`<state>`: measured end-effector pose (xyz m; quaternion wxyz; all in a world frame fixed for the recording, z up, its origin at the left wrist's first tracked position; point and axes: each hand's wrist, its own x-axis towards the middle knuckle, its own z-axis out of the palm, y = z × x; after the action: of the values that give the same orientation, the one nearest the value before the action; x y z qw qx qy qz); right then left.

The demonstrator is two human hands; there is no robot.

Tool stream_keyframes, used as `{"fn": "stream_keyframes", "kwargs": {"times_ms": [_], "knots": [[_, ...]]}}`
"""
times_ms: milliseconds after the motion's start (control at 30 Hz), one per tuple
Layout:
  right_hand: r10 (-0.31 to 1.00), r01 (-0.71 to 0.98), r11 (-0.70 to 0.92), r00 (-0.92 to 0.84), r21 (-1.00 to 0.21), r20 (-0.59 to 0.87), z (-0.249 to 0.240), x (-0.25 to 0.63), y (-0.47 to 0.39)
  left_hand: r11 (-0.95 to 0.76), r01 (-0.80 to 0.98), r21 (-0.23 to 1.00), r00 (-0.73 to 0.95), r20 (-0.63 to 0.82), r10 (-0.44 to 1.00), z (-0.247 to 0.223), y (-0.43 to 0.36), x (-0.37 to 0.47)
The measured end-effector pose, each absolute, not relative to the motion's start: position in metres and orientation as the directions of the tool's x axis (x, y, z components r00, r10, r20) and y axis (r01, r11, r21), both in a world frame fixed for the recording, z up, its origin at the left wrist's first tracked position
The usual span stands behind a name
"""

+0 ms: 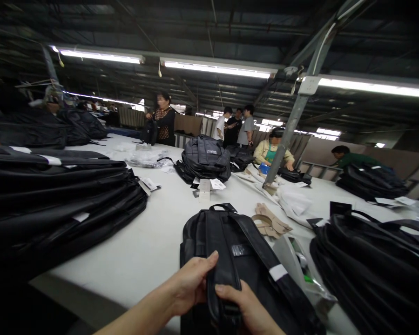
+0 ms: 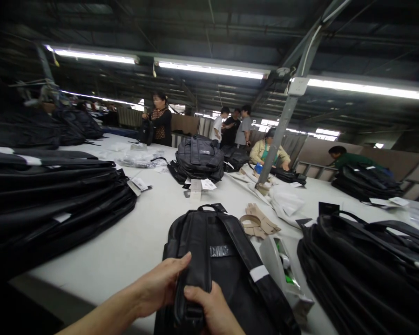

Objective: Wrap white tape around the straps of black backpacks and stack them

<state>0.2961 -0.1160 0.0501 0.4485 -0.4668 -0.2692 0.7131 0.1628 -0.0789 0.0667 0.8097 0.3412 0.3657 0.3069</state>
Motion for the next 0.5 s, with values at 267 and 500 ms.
{"fn": "stream_keyframes", "kwargs": {"times_ms": [267, 500], "knots": [[0.956, 0.251, -0.16, -0.203, -0.955, -0.214, 0.016, 0.323, -0.127, 0.492, -0.441, 0.751, 0.196, -0.454, 0.869, 0.028, -0.091, 0.197], [0.934, 0.924, -0.131, 0.237, -0.358, 0.269, 0.023, 0.428, -0.067, 0.705, -0.379, 0.6, 0.352, -0.611, 0.709, 0.039, -0.09, 0.188]]}}
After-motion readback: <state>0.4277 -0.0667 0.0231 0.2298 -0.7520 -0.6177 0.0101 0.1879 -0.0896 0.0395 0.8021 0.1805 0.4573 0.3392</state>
